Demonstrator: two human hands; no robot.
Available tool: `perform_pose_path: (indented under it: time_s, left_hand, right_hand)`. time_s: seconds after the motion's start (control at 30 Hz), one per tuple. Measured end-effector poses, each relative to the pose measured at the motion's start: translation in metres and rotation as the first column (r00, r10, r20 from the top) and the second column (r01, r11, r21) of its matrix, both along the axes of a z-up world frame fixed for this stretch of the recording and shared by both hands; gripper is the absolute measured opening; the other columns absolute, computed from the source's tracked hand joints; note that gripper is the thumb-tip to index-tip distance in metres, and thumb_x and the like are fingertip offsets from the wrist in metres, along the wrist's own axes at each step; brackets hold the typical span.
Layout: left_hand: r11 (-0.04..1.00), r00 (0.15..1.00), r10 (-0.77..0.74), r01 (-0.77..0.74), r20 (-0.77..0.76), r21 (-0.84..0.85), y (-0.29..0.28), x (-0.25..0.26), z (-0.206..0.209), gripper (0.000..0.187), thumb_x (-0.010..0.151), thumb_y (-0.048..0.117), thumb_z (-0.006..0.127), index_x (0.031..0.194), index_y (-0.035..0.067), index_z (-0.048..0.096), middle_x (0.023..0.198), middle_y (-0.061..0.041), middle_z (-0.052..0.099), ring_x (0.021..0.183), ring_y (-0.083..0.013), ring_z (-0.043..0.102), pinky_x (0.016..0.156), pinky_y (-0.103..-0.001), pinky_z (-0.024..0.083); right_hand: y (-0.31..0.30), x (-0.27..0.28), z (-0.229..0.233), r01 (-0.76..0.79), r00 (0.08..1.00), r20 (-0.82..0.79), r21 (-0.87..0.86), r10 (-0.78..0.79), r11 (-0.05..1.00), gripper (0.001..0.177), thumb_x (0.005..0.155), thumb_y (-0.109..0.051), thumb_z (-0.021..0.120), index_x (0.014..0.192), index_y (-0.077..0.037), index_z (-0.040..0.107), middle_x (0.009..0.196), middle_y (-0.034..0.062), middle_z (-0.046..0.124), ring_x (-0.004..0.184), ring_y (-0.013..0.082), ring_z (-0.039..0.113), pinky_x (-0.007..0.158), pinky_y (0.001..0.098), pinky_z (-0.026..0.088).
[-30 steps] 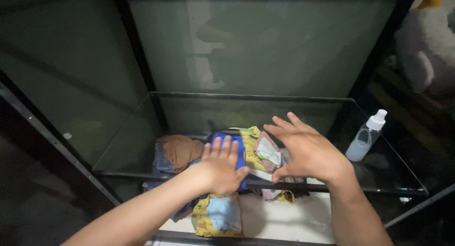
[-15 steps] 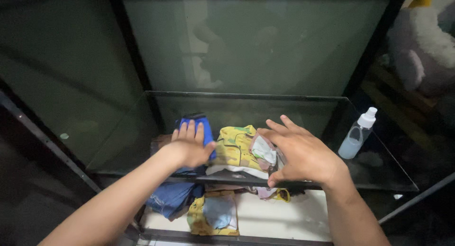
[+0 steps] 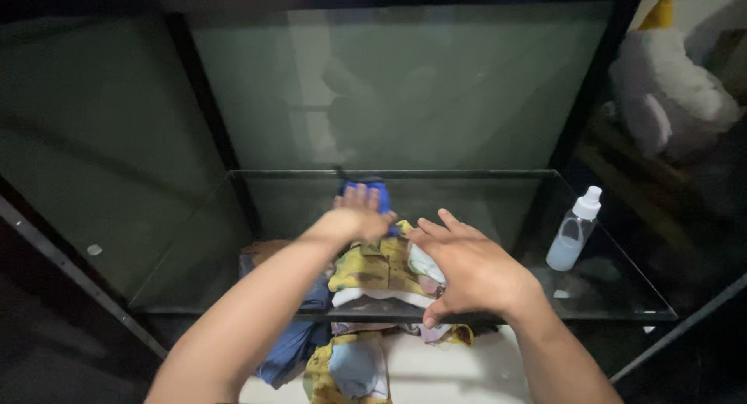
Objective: The person wipes the glass panels of a display cabinet using a blue cloth. They spray a cleaning solution from a small bottle onto the glass and continue wiping the surface in circular and linear motions.
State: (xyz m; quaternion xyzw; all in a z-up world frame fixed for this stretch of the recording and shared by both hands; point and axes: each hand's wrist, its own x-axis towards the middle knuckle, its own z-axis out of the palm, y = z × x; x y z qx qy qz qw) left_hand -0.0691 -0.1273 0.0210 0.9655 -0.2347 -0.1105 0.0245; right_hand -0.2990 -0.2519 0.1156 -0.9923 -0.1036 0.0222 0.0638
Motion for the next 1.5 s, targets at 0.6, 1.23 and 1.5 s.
perform_pose_path:
  time_s: [0.6,1.23,1.5]
  left_hand:
    - [0.988,0.995,-0.084,0.091,-0.062,0.123,0.051,-0.063,0.012,0.084,0.104,0.057,0.026,0.164,0.005,-0.002,0.173,-0.016,-0.007,0.16,-0.0398,-0.003,0.128,-0.054,0.006]
    - [0.992,0.99,0.125,-0.124,0.06,-0.029,0.04,0.074,-0.008,0.085,0.1,0.065,0.037,0.166,0.015,0.016,0.174,-0.014,0.009,0.16,-0.0355,0.008,0.129,-0.051,0.011]
    - [0.998,1.0,0.02,-0.019,-0.018,0.056,0.071,-0.028,0.01,0.086,0.101,0.062,0.031,0.165,0.01,0.005,0.174,-0.014,-0.001,0.16,-0.0368,-0.001,0.128,-0.051,0.005]
  right_hand:
    - [-0.001,0.005,-0.002,-0.016,1.0,-0.023,0.007,0.016,1.0,0.123,0.049,-0.038,0.101,0.155,-0.024,0.041,0.165,0.0058,0.033,0.153,0.0399,0.016,0.122,0.0443,0.025]
    - [-0.004,0.009,-0.008,-0.026,1.0,0.017,0.022,0.026,0.999,0.117,0.049,-0.036,0.1,0.151,-0.017,0.045,0.164,0.007,0.038,0.151,0.0428,0.02,0.12,0.0463,0.027]
    - [-0.001,0.009,-0.007,-0.02,1.0,-0.003,0.012,0.021,1.0,0.118,0.048,-0.038,0.1,0.151,-0.017,0.045,0.165,0.0063,0.036,0.151,0.0414,0.021,0.119,0.0456,0.028]
